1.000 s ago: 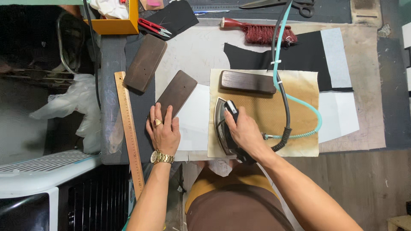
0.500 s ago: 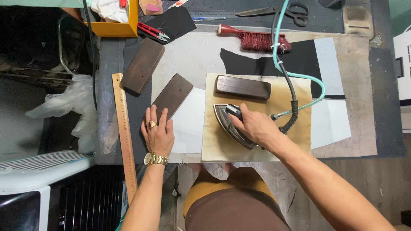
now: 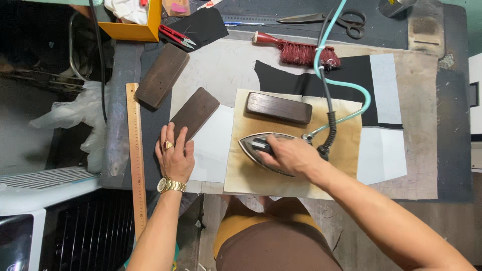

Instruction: The person irons a piece of black fabric on a workbench, placing a protective brown cloth over it and using wooden blocks to weigh it down between passes with a steam iron.

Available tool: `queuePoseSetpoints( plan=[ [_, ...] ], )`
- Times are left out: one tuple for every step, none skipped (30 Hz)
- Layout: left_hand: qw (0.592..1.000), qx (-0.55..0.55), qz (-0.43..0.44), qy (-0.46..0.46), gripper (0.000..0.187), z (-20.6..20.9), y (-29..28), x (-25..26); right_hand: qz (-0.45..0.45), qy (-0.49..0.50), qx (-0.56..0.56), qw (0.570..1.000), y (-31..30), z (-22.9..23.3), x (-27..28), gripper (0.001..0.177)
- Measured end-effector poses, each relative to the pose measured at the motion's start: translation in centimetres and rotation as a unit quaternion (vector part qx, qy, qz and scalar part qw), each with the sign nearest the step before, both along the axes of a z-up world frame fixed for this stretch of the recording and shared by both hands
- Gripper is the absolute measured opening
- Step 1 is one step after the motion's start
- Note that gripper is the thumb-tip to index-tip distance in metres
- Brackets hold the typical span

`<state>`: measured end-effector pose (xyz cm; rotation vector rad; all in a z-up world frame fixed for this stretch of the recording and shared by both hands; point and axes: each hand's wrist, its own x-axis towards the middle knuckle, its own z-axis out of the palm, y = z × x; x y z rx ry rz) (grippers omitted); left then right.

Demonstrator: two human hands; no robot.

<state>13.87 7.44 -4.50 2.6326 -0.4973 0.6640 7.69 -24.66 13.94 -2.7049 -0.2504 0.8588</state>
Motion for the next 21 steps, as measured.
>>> queuePoseSetpoints(
  plan=[
    [1.000, 0.001, 0.000, -0.001, 0.035, 0.0, 0.1, 0.0, 0.000, -0.001, 0.001, 1.000, 0.7, -0.2, 0.2, 0.043],
    [1.000, 0.000, -0.003, 0.001, 0.035, 0.1, 0.2, -0.1, -0.015, -0.014, -0.020, 1.000, 1.3, -0.5, 0.3, 0.044],
    [1.000, -0.002, -0.007, 0.003, 0.036, 0.1, 0.1, 0.0, -0.031, -0.028, -0.042, 0.998, 1.8, -0.7, 0.4, 0.046],
    [1.000, -0.002, -0.009, 0.001, 0.036, 0.1, 0.2, 0.0, -0.033, -0.030, -0.042, 0.998, 1.7, -0.8, 0.8, 0.046],
    [1.000, 0.003, -0.011, 0.004, 0.036, 0.0, 0.3, 0.0, -0.064, -0.035, -0.028, 0.997, 1.6, -0.9, 1.0, 0.048],
    [1.000, 0.008, -0.013, 0.006, 0.037, -0.1, 0.4, 0.0, -0.094, -0.040, -0.014, 0.995, 1.4, -1.1, 1.2, 0.051],
    [1.000, 0.007, -0.017, 0.005, 0.037, 0.0, 0.4, -0.1, -0.099, -0.040, -0.015, 0.994, 0.7, -1.2, 1.1, 0.051],
    [1.000, 0.008, -0.020, 0.008, 0.037, 0.0, 0.5, -0.1, -0.096, -0.041, -0.017, 0.994, 0.0, -1.3, 0.9, 0.051],
    [1.000, 0.007, -0.021, 0.010, 0.037, -0.1, 0.5, -0.2, -0.092, -0.042, -0.020, 0.995, -0.7, -1.3, 0.8, 0.050],
    [1.000, 0.005, -0.025, 0.010, 0.037, -0.3, 0.5, -0.1, -0.096, -0.042, -0.022, 0.994, -1.9, -1.2, 0.3, 0.050],
    [1.000, 0.005, -0.020, 0.011, 0.037, -0.5, 0.5, 0.0, -0.092, -0.027, -0.016, 0.995, -3.0, -1.0, -0.1, 0.052],
    [1.000, 0.005, -0.015, 0.012, 0.037, -0.7, 0.6, 0.0, -0.088, -0.011, -0.010, 0.996, -4.1, -0.8, -0.5, 0.054],
    [1.000, 0.004, -0.017, 0.013, 0.037, -0.6, 0.6, 0.0, -0.090, -0.011, -0.011, 0.996, -5.7, -1.0, -1.3, 0.054],
    [1.000, 0.004, -0.018, 0.016, 0.037, -0.5, 0.6, 0.0, -0.085, -0.010, -0.019, 0.996, -7.3, -1.2, -2.1, 0.053],
    [1.000, 0.003, -0.018, 0.019, 0.037, -0.4, 0.6, 0.0, -0.081, -0.010, -0.027, 0.996, -8.8, -1.4, -2.8, 0.052],
    [1.000, 0.002, -0.019, 0.020, 0.037, -0.4, 0.5, -0.1, -0.082, -0.009, -0.027, 0.996, -10.0, -1.3, -3.5, 0.052],
    [1.000, 0.005, -0.019, 0.017, 0.037, -0.4, 0.5, -0.1, -0.085, -0.010, -0.046, 0.995, -11.1, -1.3, -4.1, 0.050],
    [1.000, 0.007, -0.018, 0.014, 0.037, -0.5, 0.5, -0.1, -0.088, -0.011, -0.064, 0.994, -12.2, -1.3, -4.7, 0.049],
    [1.000, 0.008, -0.017, 0.015, 0.037, -0.4, 0.5, -0.1, -0.087, -0.010, -0.064, 0.994, -13.0, -1.2, -5.3, 0.049],
    [1.000, 0.006, -0.016, 0.016, 0.037, -0.4, 0.4, -0.2, -0.104, -0.015, -0.074, 0.992, -13.8, -1.2, -5.9, 0.049],
    [1.000, 0.005, -0.017, 0.017, 0.037, -0.4, 0.4, -0.2, -0.120, -0.021, -0.084, 0.989, -14.6, -1.1, -6.5, 0.048]
  ],
)
